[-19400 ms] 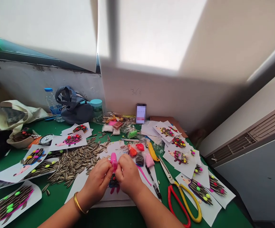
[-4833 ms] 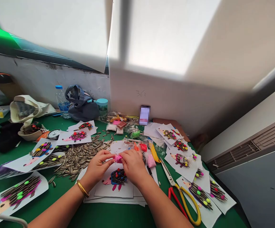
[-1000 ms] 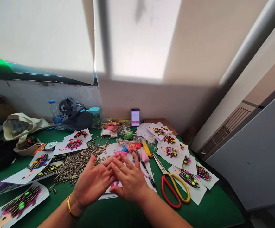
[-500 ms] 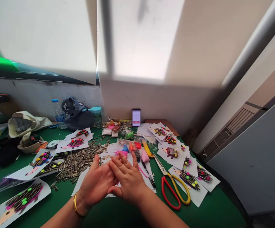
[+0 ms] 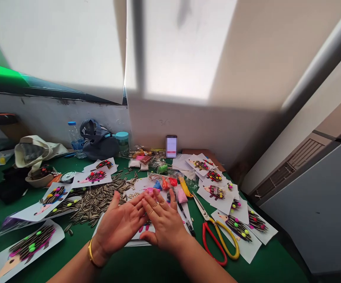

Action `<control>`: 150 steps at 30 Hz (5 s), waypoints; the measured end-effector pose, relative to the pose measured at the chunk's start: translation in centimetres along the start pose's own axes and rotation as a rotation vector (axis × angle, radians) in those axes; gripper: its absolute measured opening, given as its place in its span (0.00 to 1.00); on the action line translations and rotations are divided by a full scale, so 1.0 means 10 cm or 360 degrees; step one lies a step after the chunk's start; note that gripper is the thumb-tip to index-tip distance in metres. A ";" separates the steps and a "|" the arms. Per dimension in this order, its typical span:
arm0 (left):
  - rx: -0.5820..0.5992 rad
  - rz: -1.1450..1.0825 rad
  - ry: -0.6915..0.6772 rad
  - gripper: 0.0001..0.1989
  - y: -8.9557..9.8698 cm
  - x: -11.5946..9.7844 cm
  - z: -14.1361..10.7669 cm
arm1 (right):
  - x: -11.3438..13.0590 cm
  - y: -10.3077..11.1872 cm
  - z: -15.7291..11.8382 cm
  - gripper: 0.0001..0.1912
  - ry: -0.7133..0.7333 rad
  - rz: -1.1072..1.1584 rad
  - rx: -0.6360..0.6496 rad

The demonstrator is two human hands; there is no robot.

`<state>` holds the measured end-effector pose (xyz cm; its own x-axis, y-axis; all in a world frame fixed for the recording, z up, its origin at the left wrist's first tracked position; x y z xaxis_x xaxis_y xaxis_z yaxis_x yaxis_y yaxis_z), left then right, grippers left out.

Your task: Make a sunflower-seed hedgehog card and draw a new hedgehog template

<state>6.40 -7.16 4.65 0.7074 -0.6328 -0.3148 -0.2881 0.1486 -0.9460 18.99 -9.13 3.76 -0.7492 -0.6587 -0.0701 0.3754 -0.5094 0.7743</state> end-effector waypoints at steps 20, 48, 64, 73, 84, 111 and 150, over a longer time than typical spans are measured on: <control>-0.0106 0.0254 0.0001 0.41 0.14 0.05 -0.02 | -0.18 0.00 0.01 0.11 -0.0536 0.0290 -0.0035; -0.0751 0.1461 -0.0988 0.27 0.98 -0.52 -0.01 | -0.10 -0.59 -0.24 0.06 -0.0890 0.0532 0.0217; -0.0722 0.1522 -0.0967 0.27 0.97 -0.51 -0.01 | -0.09 -0.62 -0.27 0.06 -0.0937 0.0535 0.0269; -0.0719 0.1519 -0.0954 0.27 0.96 -0.49 -0.01 | -0.08 -0.61 -0.24 0.04 -0.0936 0.0516 0.0266; -0.0722 0.1497 -0.0965 0.27 0.95 -0.50 -0.01 | -0.08 -0.59 -0.24 0.04 -0.0912 0.0468 0.0243; -0.0882 0.2388 -0.1048 0.09 0.91 -0.78 -0.08 | -0.43 -0.58 -0.45 0.13 -0.1075 0.0632 0.0019; -0.0636 0.2080 -0.1092 0.13 0.41 -0.93 0.07 | -0.63 -0.32 -0.22 0.13 -0.1357 0.1154 -0.0266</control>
<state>-0.93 -0.12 3.61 -0.0515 0.2538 -0.9659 -0.9979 0.0262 0.0601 23.74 -4.62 0.35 -0.4288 -0.2689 0.8625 0.8930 -0.2708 0.3595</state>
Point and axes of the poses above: each hand's wrist, its own z-axis towards the middle knuckle, its own y-axis out of the back of the hand, x = y × z, the point moved 4 cm from there along z, towards the middle knuckle, and after that the axes turned 6 degrees about -z, right-handed, at the moved point
